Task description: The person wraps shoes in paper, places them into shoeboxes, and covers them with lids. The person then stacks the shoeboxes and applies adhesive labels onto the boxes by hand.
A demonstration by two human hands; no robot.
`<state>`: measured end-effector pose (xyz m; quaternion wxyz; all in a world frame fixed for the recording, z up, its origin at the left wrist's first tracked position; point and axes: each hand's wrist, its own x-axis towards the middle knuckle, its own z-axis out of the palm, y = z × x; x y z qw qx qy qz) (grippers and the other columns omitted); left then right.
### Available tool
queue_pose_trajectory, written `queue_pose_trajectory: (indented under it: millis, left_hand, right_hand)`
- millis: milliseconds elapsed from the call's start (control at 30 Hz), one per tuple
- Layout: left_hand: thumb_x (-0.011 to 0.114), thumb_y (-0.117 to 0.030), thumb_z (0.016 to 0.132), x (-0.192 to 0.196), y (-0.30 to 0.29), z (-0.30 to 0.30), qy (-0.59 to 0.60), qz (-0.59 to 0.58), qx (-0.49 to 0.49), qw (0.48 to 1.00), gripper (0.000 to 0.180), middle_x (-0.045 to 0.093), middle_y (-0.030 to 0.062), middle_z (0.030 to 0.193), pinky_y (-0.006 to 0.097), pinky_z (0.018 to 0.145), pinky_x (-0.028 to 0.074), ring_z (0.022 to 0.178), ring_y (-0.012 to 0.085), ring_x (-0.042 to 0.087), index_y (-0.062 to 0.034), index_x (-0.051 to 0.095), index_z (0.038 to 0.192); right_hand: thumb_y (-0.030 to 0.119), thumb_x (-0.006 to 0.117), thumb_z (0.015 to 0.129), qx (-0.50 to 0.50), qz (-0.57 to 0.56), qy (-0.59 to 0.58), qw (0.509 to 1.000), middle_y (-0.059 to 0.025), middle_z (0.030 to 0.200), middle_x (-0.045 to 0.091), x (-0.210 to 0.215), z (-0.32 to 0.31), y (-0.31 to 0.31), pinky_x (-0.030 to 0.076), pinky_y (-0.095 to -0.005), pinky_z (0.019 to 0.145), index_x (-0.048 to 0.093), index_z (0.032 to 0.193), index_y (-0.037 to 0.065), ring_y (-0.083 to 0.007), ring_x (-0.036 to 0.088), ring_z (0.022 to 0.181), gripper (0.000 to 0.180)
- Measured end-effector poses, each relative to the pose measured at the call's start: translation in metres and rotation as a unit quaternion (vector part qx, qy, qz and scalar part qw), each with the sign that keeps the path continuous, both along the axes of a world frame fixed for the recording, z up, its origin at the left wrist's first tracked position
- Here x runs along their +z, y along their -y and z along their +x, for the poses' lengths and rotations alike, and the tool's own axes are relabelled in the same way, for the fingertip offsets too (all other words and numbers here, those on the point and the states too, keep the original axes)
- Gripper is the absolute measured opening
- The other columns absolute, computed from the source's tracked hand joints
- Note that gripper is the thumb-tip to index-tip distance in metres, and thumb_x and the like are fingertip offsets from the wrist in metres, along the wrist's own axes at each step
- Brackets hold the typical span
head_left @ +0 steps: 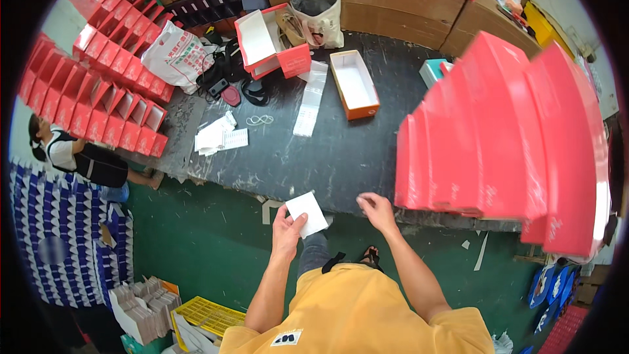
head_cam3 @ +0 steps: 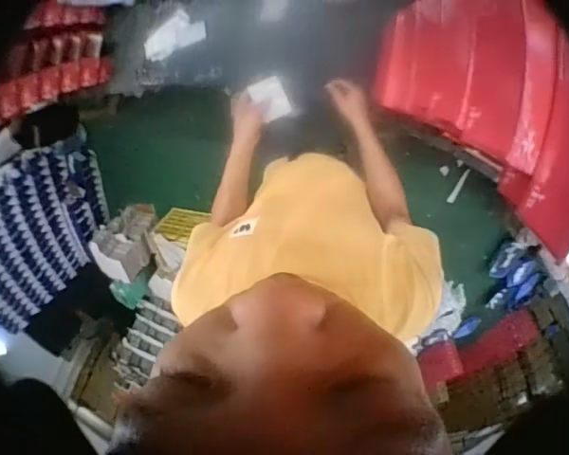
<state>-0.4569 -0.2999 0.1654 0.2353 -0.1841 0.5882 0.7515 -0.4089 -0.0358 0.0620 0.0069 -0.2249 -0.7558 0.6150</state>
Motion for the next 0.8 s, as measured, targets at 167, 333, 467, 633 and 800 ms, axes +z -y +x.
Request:
queue_pose_trajectory:
  millis: [167, 333, 467, 633, 800]
  left_hand:
    - [0.066, 0.002, 0.094, 0.008, 0.032, -0.097, -0.036, -0.064, -0.031, 0.997, 0.052, 0.071, 0.0156, 0.117, 0.032, 0.088, 0.056, 0.102, 0.0197, 0.07, 0.0012, 0.041, 0.139]
    - [0.064, 0.004, 0.095, 0.014, 0.072, -0.171, -0.085, -0.078, 0.007, 0.993, 0.048, 0.07, 0.0166, 0.116, 0.03, 0.089, 0.055, 0.103, 0.0179, 0.068, 0.001, 0.042, 0.138]
    - [0.065, 0.002, 0.095, -0.005, 0.058, -0.237, -0.111, -0.09, -0.03, 0.989, 0.047, 0.07, 0.0156, 0.118, 0.029, 0.09, 0.054, 0.105, 0.0172, 0.067, 0.0016, 0.043, 0.137]
    - [0.069, -0.003, 0.094, -0.035, -0.008, -0.309, -0.188, -0.066, -0.098, 0.975, 0.054, 0.07, 0.0132, 0.118, 0.03, 0.09, 0.054, 0.104, 0.0177, 0.067, 0.0028, 0.043, 0.141]
    - [0.067, -0.014, 0.097, -0.024, -0.101, -0.349, -0.249, -0.022, -0.133, 0.959, 0.054, 0.069, 0.0174, 0.123, 0.031, 0.089, 0.054, 0.107, 0.0194, 0.068, 0.0058, 0.043, 0.141]
  right_hand:
    - [0.038, 0.075, 0.092, -0.05, -0.069, 0.147, 0.985, -0.0083, 0.086, 0.073, -0.071, -0.206, 0.047, 0.054, -0.0304, 0.058, 0.073, 0.102, -0.002, -0.0148, 0.067, 0.069, 0.041]
    - [0.033, 0.078, 0.088, -0.142, -0.049, 0.292, 0.944, -0.0108, 0.08, 0.072, -0.068, -0.334, 0.088, 0.052, -0.0324, 0.048, 0.072, 0.093, -0.004, -0.0179, 0.066, 0.059, 0.038]
    - [0.026, 0.08, 0.086, -0.24, -0.184, 0.209, 0.93, -0.0043, 0.069, 0.065, -0.085, -0.335, 0.08, 0.04, -0.0308, 0.043, 0.071, 0.084, 0.0, -0.0133, 0.055, 0.05, 0.028]
    - [0.012, 0.08, 0.084, -0.152, -0.173, 0.137, 0.963, 0.0007, 0.079, 0.062, -0.014, -0.242, 0.054, 0.038, -0.0244, 0.06, 0.065, 0.08, 0.008, -0.0073, 0.053, 0.07, 0.016]
    - [0.007, 0.075, 0.088, -0.111, -0.281, 0.038, 0.952, -0.0019, 0.098, 0.067, 0.036, -0.096, 0.011, 0.039, -0.0222, 0.067, 0.059, 0.081, 0.009, -0.0064, 0.055, 0.08, 0.017]
